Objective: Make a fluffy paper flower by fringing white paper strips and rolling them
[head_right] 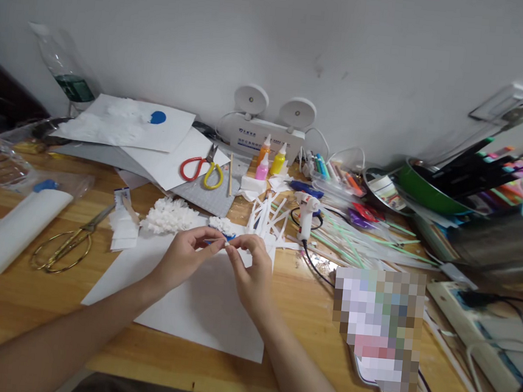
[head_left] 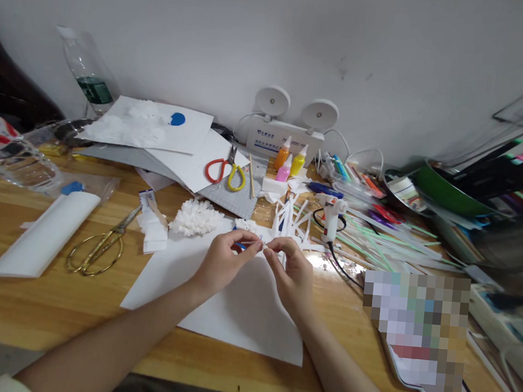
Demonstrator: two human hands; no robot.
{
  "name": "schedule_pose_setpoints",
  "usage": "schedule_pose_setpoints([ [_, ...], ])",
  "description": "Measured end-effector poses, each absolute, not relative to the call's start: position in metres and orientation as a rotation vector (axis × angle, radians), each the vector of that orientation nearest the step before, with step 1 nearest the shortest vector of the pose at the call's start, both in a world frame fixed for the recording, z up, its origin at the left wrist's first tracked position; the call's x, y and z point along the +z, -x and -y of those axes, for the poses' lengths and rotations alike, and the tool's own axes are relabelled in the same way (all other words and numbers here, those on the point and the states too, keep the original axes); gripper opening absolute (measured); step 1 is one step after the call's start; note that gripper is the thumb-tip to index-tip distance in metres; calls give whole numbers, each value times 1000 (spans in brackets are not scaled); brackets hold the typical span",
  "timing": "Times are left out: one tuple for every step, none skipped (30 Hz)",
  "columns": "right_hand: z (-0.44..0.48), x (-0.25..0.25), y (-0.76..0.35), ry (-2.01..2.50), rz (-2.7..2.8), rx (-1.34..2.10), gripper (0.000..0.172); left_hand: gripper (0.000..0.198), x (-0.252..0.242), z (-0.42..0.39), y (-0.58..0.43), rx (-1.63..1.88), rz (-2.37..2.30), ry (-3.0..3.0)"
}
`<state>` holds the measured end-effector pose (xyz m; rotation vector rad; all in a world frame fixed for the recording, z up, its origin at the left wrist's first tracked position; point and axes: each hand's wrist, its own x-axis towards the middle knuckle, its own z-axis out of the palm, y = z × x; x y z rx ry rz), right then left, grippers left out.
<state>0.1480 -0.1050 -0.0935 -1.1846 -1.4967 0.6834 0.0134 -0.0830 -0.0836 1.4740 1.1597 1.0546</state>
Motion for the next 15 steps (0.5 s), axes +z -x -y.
schedule_pose_setpoints([
  [105,-94,-148,1184,1495,691,2,19,-83,83,-14,1052,-1158,-1484],
  [105,-94,-148,1184,1494,695,3,19,-83,84,-14,1047,-1157,-1495],
  [105,-94,-148,1183,1490,697,3,19,-82,84,-14,1041,-1156,-1507],
  [105,-94,-148,1182,1486,700,3,19,-82,85,-14,1035,-1155,-1519],
  [104,-94,-148,1182,1486,704,3,19,-81,85,-14,1031,-1154,-1530],
  [104,-94,-148,1182,1486,708,3,19,-81,85,-14,1028,-1153,-1537],
  [104,-94,-148,1182,1486,709,4,19,-81,86,-14,1025,-1153,-1541],
  [104,-94,-148,1184,1487,710,4,20,-81,86,-14,1023,-1152,-1541],
  [104,-94,-149,1187,1487,709,4,20,-81,86,-14,1022,-1152,-1539],
  [104,-94,-149,1190,1487,707,4,20,-82,86,-14,1021,-1152,-1535],
  [103,-94,-149,1194,1484,704,4,20,-82,86,-14,1020,-1151,-1532],
  [103,-95,-149,1199,1481,700,4,21,-82,86,-14,1018,-1146,-1531],
  [103,-95,-149,1204,1476,695,5,21,-82,87,-15,1015,-1140,-1530],
  [103,-95,-149,1211,1469,687,5,22,-82,87,-15,1012,-1132,-1530],
  [103,-96,-150,1218,1462,676,5,22,-83,87,-15,1008,-1122,-1530],
])
